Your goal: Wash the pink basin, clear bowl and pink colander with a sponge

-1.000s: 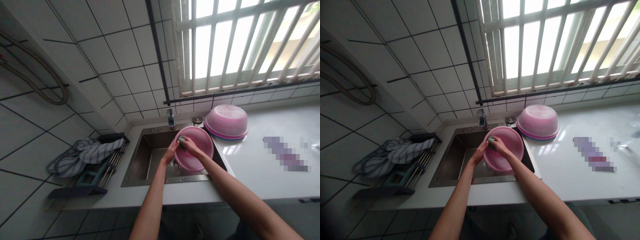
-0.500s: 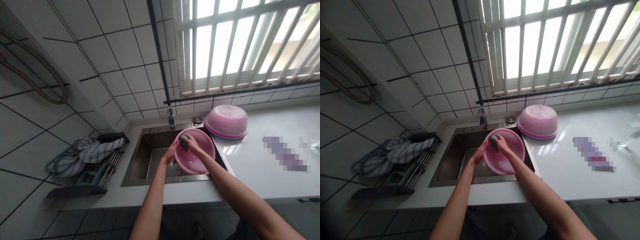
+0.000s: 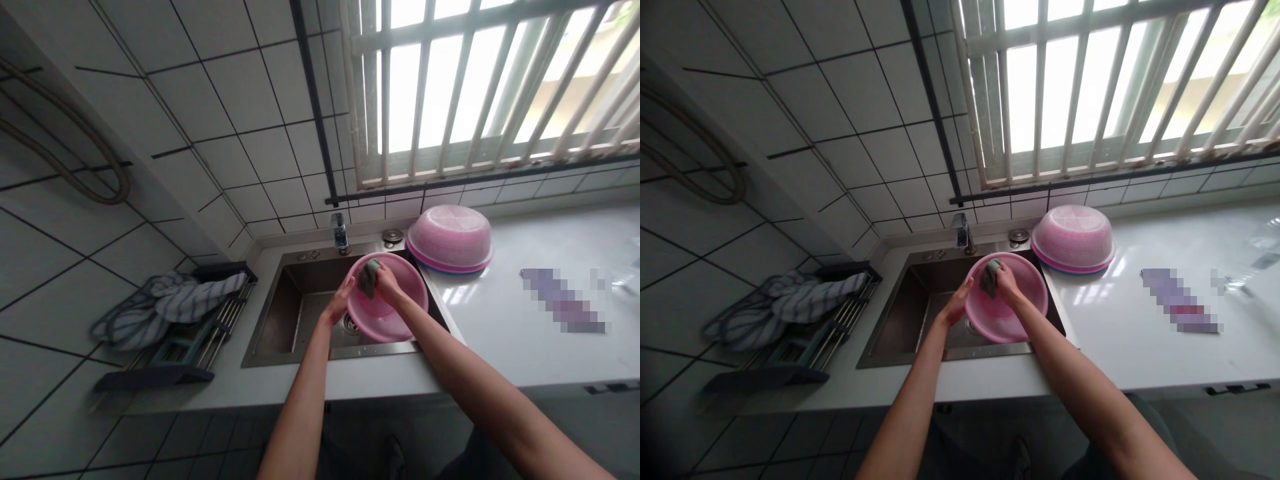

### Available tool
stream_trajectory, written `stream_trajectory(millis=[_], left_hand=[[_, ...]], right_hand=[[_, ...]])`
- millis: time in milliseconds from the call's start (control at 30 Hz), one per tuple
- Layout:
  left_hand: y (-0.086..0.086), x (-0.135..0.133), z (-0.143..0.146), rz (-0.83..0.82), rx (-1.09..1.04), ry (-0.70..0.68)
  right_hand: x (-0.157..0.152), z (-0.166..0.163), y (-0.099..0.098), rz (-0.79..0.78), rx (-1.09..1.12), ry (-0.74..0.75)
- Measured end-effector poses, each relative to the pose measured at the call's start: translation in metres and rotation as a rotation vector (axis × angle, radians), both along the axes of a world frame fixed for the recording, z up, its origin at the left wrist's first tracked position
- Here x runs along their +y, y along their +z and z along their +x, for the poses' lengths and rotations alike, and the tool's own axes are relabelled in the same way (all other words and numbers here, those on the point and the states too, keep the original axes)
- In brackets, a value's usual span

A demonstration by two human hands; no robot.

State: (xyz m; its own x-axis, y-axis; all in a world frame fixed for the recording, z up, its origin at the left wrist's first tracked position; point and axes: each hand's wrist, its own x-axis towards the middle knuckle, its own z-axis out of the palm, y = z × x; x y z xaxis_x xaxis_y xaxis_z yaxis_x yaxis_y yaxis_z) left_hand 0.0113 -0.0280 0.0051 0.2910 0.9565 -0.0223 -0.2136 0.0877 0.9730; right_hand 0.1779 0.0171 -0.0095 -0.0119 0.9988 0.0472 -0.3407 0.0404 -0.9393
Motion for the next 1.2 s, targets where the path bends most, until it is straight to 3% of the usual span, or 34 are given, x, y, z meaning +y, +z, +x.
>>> stream_trajectory(millis=[133, 200, 267, 400, 467, 567, 667, 733, 833, 900, 967, 1100, 1133, 1200], left_hand=[[-0.002, 0.002, -0.007, 0.012, 0.068, 0.098], [-0.002, 0.002, -0.011, 0.018, 0.093, 0.132], [-0.001, 0.001, -0.011, 0.038, 0.107, 0.126], [0.0, -0.002, -0.004, 0.054, 0.098, 0.036], [0.001, -0.002, -0.001, 0.046, 0.093, 0.015], [0.005, -0.003, -0.002, 0.043, 0.114, 0.071], [0.008, -0.005, -0.006, 0.039, 0.128, 0.12], [0.008, -0.005, -0.007, 0.044, 0.117, 0.11], [0.005, -0.005, -0.004, 0.071, 0.078, 0.058], [0.003, -0.003, -0.001, 0.084, 0.077, 0.036], [0.002, -0.001, 0.0, 0.084, 0.101, 0.049], [0.005, -0.002, -0.006, 0.069, 0.148, 0.119], [0.007, -0.004, -0.007, 0.064, 0.147, 0.126], [0.011, -0.007, -0.006, 0.063, 0.137, 0.117]], right_hand=[[-0.022, -0.02, 0.0, 0.103, -0.118, 0.359], [-0.026, -0.027, 0.0, 0.112, -0.105, 0.44], [-0.02, -0.025, -0.001, 0.087, -0.088, 0.397], [0.002, -0.003, -0.003, -0.042, -0.021, 0.018], [0.004, 0.001, -0.003, -0.029, -0.03, -0.046], [-0.012, -0.009, -0.001, 0.08, -0.118, 0.215], [-0.025, -0.022, 0.001, 0.084, -0.127, 0.472], [-0.022, -0.021, 0.002, 0.046, -0.095, 0.408], [-0.007, -0.007, 0.004, -0.021, -0.033, 0.088], [-0.002, 0.001, 0.004, -0.038, -0.02, -0.007], [-0.007, -0.001, 0.004, -0.005, -0.047, 0.11], [-0.025, -0.02, 0.003, -0.013, -0.053, 0.508], [-0.025, -0.022, 0.003, -0.029, -0.037, 0.516], [-0.017, -0.02, 0.003, -0.056, 0.02, 0.38]])
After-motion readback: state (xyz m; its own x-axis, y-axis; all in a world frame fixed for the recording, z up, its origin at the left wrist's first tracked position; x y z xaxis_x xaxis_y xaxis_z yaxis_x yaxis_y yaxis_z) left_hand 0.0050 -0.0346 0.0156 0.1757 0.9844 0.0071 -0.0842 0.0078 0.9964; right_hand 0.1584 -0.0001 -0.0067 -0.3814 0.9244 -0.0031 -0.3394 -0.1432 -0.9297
